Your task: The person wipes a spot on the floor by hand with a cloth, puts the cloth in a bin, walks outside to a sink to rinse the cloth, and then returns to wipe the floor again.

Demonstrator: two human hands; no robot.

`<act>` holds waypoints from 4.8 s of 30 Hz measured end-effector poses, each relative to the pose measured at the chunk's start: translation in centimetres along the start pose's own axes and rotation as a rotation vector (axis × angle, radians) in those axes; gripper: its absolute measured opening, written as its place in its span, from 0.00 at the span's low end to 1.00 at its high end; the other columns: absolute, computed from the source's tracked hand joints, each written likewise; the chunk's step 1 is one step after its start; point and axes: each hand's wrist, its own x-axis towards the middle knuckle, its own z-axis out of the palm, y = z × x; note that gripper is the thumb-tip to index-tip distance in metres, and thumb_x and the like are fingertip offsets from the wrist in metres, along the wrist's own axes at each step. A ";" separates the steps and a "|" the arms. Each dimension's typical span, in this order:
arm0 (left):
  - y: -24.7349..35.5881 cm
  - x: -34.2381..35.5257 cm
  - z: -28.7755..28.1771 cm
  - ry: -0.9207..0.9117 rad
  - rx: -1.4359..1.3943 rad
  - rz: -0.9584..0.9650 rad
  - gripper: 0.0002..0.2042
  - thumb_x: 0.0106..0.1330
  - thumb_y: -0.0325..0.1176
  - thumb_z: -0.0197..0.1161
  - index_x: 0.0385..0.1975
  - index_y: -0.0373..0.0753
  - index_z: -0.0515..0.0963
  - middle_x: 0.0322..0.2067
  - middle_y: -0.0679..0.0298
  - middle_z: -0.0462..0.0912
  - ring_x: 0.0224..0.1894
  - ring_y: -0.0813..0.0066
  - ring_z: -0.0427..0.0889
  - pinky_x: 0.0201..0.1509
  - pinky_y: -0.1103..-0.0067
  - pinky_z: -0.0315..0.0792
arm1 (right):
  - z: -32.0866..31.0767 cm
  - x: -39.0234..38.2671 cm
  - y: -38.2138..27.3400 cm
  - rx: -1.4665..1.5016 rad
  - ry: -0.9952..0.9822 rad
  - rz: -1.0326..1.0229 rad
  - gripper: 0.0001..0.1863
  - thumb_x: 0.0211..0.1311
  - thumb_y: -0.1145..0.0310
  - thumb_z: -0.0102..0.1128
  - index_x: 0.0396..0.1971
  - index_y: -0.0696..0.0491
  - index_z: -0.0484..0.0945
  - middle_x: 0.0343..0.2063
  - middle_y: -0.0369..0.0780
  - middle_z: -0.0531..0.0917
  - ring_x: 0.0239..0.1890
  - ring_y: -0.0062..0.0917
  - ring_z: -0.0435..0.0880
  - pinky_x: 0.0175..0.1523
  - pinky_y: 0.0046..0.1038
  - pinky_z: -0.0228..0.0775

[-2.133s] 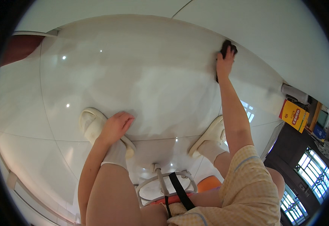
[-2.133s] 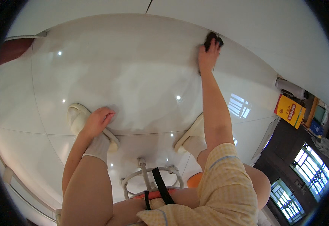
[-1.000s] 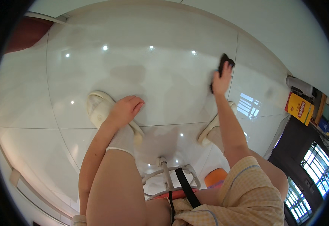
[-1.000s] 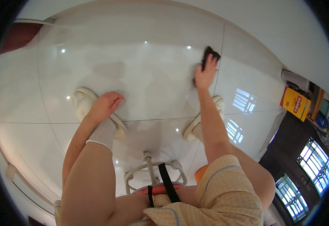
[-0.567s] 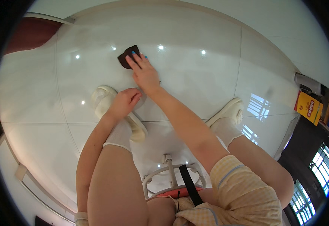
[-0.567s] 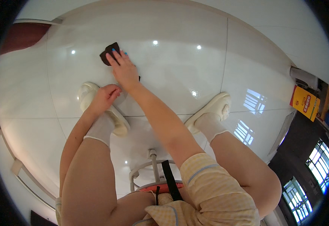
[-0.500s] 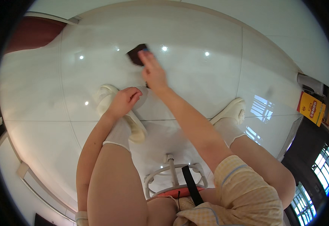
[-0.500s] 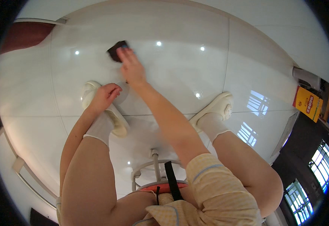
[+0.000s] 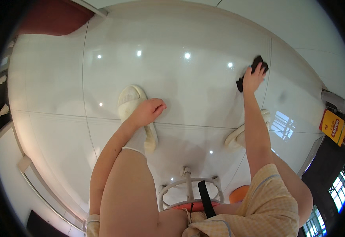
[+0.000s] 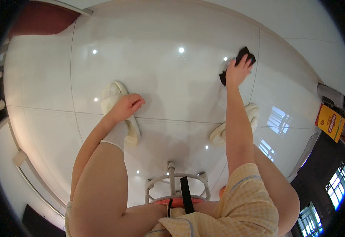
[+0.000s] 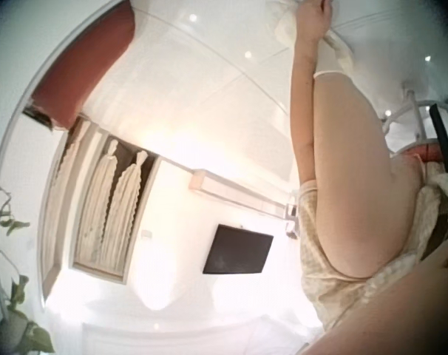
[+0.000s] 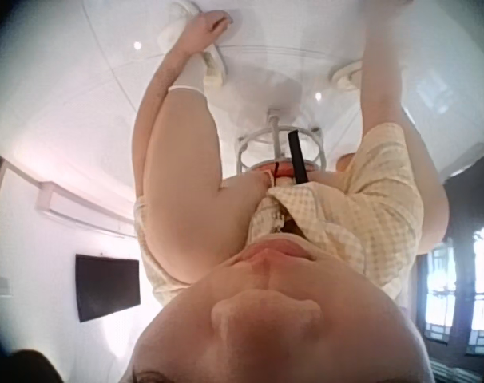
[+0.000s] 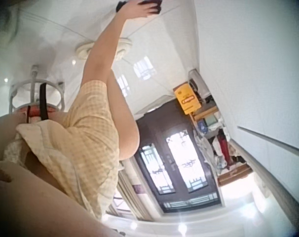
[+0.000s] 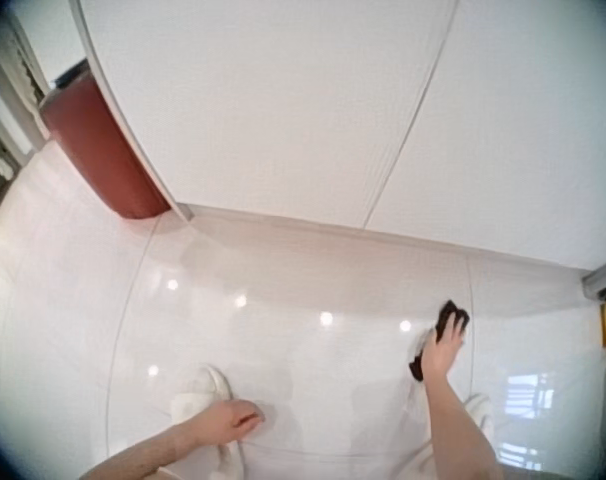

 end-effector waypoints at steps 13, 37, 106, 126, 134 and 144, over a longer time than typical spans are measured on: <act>6.5 -1.4 -4.1 -0.276 -0.835 0.376 0.04 0.55 0.27 0.55 0.27 0.34 0.74 0.26 0.66 0.75 0.31 0.77 0.74 0.34 0.81 0.67 | 5.9 -14.7 -23.1 0.458 -0.298 -0.788 0.27 0.48 0.77 0.47 0.54 0.50 0.64 0.54 0.44 0.66 0.58 0.39 0.61 0.61 0.38 0.52; 15.1 -7.6 -13.8 -0.324 -1.342 1.071 0.06 0.47 0.21 0.52 0.24 0.35 0.74 0.28 0.62 0.75 0.30 0.69 0.74 0.34 0.80 0.67 | 8.0 -3.8 -26.9 0.273 -0.170 -0.795 0.28 0.49 0.71 0.49 0.54 0.57 0.59 0.53 0.48 0.65 0.57 0.43 0.60 0.63 0.38 0.48; -8.3 -10.0 -2.9 0.688 0.045 -0.056 0.05 0.47 0.24 0.54 0.24 0.39 0.70 0.23 0.61 0.71 0.27 0.62 0.73 0.28 0.71 0.70 | 9.7 -13.1 -51.1 0.352 -0.073 -1.257 0.25 0.48 0.77 0.49 0.51 0.51 0.67 0.47 0.43 0.72 0.51 0.39 0.66 0.55 0.35 0.61; -8.4 -10.2 -2.7 0.611 0.084 0.407 0.06 0.40 0.24 0.57 0.20 0.40 0.70 0.20 0.64 0.68 0.23 0.65 0.71 0.25 0.74 0.67 | 2.6 -19.1 -36.1 0.398 -1.098 -1.931 0.22 0.56 0.73 0.42 0.53 0.48 0.65 0.56 0.32 0.65 0.61 0.28 0.59 0.63 0.30 0.51; -7.2 -10.6 -4.2 0.524 0.268 0.432 0.07 0.38 0.24 0.57 0.18 0.41 0.68 0.17 0.66 0.66 0.20 0.68 0.69 0.22 0.75 0.65 | -4.2 -10.3 -27.5 0.845 -0.505 -0.432 0.28 0.51 0.83 0.38 0.56 0.55 0.61 0.55 0.40 0.67 0.58 0.25 0.63 0.60 0.23 0.52; -6.8 -9.8 -4.5 0.508 0.205 0.392 0.07 0.37 0.21 0.54 0.18 0.39 0.69 0.17 0.64 0.67 0.18 0.67 0.69 0.20 0.75 0.65 | 1.5 2.8 -14.8 0.220 -0.183 -0.336 0.33 0.51 0.67 0.49 0.59 0.52 0.54 0.60 0.42 0.58 0.64 0.37 0.49 0.64 0.32 0.43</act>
